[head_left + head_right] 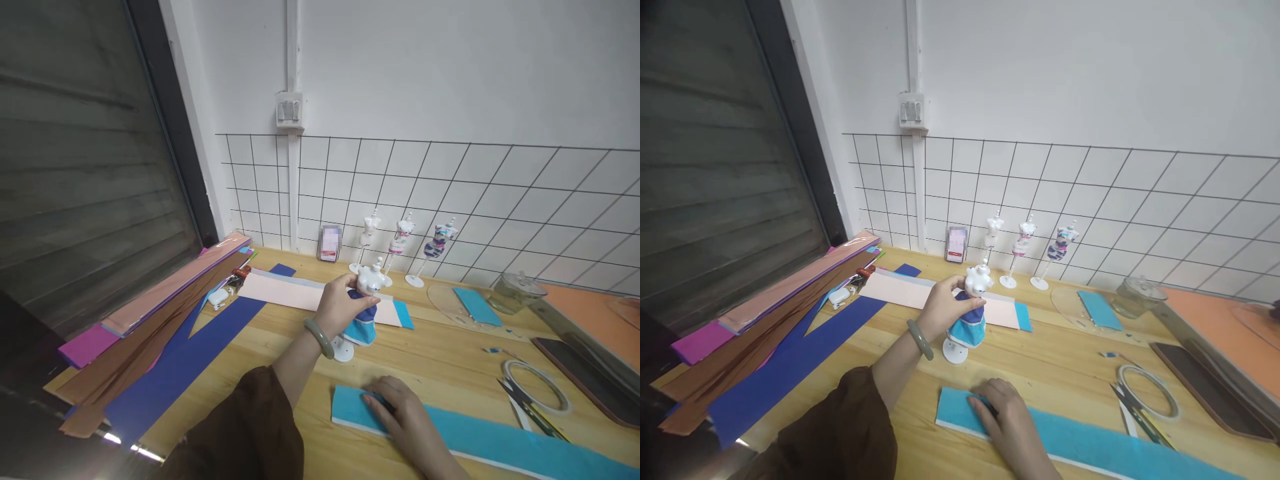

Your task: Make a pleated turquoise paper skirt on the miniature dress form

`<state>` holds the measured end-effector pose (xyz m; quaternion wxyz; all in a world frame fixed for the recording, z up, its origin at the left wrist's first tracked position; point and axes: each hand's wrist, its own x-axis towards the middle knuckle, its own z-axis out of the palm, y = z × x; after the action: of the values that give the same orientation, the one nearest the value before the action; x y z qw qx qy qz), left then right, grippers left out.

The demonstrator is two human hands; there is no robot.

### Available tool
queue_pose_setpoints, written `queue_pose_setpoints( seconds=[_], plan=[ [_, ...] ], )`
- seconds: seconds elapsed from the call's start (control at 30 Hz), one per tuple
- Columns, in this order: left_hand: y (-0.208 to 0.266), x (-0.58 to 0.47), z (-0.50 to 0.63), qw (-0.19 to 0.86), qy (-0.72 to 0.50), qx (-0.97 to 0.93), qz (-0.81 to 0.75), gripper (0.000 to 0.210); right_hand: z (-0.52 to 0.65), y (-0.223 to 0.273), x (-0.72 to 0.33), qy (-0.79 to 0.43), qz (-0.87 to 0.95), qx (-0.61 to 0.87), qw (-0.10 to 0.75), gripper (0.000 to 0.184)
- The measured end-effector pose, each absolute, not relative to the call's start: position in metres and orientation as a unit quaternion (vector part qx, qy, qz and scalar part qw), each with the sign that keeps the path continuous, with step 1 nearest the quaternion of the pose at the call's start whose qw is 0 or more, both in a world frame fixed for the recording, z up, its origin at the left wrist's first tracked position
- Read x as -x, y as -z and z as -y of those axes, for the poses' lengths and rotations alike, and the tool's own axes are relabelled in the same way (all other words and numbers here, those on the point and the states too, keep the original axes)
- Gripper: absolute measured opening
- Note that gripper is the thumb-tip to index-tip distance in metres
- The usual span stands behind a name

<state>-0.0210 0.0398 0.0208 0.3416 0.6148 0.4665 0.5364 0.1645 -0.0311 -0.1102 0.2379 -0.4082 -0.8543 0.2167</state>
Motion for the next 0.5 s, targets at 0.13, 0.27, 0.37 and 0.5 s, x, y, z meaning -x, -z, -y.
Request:
queue_pose_setpoints(
  seconds=[0.13,0.27,0.37,0.5],
  plan=[
    [-0.020,0.030,-0.042,0.381,-0.527,-0.617,-0.443,0.060,0.030,0.113,-0.165,-0.221,0.858,0.402,0.231,0.027],
    [-0.019,0.034,-0.044,0.349,-0.521,-0.655,-0.421,0.043,0.029,0.115,-0.166,-0.222,0.860,0.397,0.231,0.028],
    [-0.019,0.033,-0.045,0.271,-0.526,-0.686,-0.424,0.030,0.028,0.115,-0.166,-0.223,0.859,0.399,0.233,0.028],
    [-0.016,0.032,-0.048,0.233,-0.527,-0.697,-0.427,0.031,0.028,0.115,-0.167,-0.227,0.856,0.402,0.233,0.027]
  ],
)
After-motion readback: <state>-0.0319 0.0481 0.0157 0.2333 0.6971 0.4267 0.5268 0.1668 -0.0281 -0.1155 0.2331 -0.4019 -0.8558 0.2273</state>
